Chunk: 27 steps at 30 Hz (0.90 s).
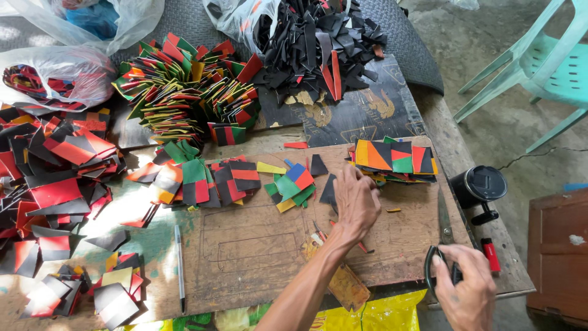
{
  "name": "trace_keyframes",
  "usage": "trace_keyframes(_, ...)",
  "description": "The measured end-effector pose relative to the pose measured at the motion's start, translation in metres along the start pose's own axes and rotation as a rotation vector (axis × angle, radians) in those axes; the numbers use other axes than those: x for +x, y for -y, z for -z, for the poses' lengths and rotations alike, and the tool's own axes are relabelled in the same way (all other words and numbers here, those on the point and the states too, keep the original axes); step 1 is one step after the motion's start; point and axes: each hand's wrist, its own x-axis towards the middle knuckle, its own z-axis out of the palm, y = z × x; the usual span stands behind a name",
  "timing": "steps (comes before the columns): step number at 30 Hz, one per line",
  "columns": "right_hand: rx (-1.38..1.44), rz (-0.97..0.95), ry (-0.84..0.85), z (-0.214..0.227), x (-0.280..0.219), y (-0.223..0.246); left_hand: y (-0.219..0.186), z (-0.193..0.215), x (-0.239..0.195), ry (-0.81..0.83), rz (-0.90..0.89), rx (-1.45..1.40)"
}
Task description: The person assembles small multicolored geometric tiles by hand, arranging and pressing them together on a wooden work surface. They use a wooden block to press the pieces and occasionally trim edges with shears, stacking completed units on the table.
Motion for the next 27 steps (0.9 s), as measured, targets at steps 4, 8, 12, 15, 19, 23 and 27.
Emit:
trace_keyframes(4, 0.176, 0.022, 0.087, -0.025, 0.037, 0.022, -0.009, 0.014, -0.039, 0.227, -0.126, -0.105)
trace_keyframes(8, 0.084, 0.385, 0.111, -0.062, 0.052, 0.028, 0.003, 0.061, -0.096, 0.243, -0.017, -0.284)
trace_keyframes(12, 0.169, 0.332, 0.213, -0.08, 0.033, 0.032, 0.027, 0.111, -0.13, 0.049, 0.087, 0.055)
trace_keyframes(15, 0.223, 0.349, 0.208, -0.085, 0.022, 0.043, 0.029, 0.122, -0.152, 0.103, 0.204, 0.141)
trace_keyframes(19, 0.186, 0.517, 0.273, -0.088, 0.037, 0.068, 0.032, 0.12, -0.14, 0.101, 0.231, 0.128)
trace_keyframes(23, 0.269, 0.551, 0.318, -0.094, 0.036, 0.084, 0.031, 0.114, -0.152, 0.095, 0.322, -0.395)
trace_keyframes(27, 0.251, 0.667, 0.388, -0.092, 0.042, 0.097, 0.028, 0.118, -0.175, 0.27, 0.461, -0.617)
